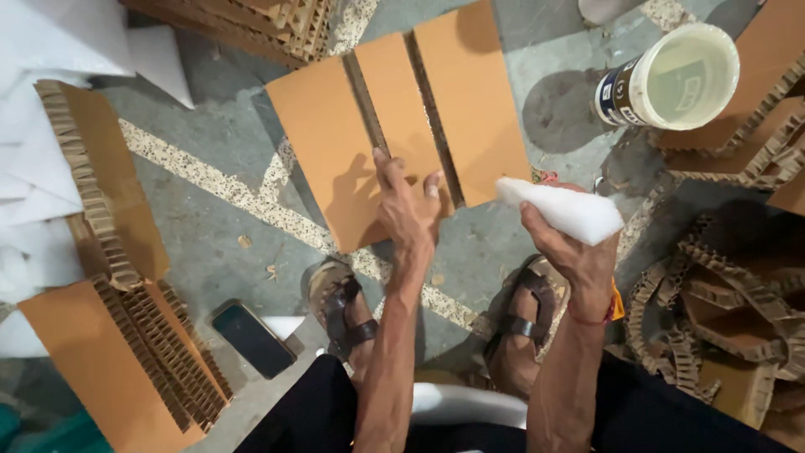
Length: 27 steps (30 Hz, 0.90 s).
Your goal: The person applies glue to the edges of corrugated cardboard pieces using a foam roller, then folds and presses the pieces together to form a box. They secure the assembled box with a rubber band and repeat the process with additional pieces.
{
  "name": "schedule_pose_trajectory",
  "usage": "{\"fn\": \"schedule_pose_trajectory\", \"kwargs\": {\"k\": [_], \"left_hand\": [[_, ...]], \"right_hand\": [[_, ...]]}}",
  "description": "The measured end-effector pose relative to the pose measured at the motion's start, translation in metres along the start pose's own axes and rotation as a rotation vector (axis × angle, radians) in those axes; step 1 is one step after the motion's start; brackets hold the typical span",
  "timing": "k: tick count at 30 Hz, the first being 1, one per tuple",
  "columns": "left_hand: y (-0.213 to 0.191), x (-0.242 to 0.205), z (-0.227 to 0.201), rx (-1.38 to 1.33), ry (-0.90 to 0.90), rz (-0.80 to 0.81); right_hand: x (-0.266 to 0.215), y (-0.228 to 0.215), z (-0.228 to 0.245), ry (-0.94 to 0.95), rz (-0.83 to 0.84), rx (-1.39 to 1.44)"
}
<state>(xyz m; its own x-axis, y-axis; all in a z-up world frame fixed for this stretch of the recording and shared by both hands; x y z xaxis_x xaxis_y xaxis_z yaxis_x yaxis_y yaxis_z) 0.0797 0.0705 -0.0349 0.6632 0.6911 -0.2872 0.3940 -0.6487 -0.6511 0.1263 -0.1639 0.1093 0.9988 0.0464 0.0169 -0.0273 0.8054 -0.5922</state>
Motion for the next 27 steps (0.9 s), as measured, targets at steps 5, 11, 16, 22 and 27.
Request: {"fn": "schedule_pose_trajectory", "kwargs": {"k": [5,11,16,22,27], "left_hand": [[0.018,-0.021,-0.022,0.130,0.416,-0.045],[0.050,-0.003,-0.004,0.298,0.430,0.038],[0.067,0.001,0.025,0.215,0.354,0.120],[0.087,0.001,0.030,0.422,0.556,0.054],[0.100,-0.019,0.039,0.480,0.508,0.086]], "right_hand": [[-0.004,-0.002,-0.026,0.182,-0.116,0.289],[-0.002,-0.024,-0.047,0.105,-0.233,0.142],[0.000,-0.028,-0.051,0.020,-0.213,-0.101],[0.004,-0.026,-0.052,0.058,-0.256,0.111],[0.003,-0.022,-0.048,0.023,-0.237,0.052]]}}
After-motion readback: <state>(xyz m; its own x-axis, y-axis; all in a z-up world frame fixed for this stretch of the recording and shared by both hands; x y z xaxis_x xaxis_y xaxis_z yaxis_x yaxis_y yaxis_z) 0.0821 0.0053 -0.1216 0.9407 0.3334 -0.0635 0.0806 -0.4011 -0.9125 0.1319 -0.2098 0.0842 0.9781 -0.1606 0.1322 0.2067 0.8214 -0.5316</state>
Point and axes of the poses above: each hand's wrist, its own x-axis towards the middle knuckle, its own y-axis out of the palm, z = x × y, the point moved 8 cm from there along x, towards the middle knuckle, and after that the axes turned 5 degrees about -z, right-handed, at the moved point
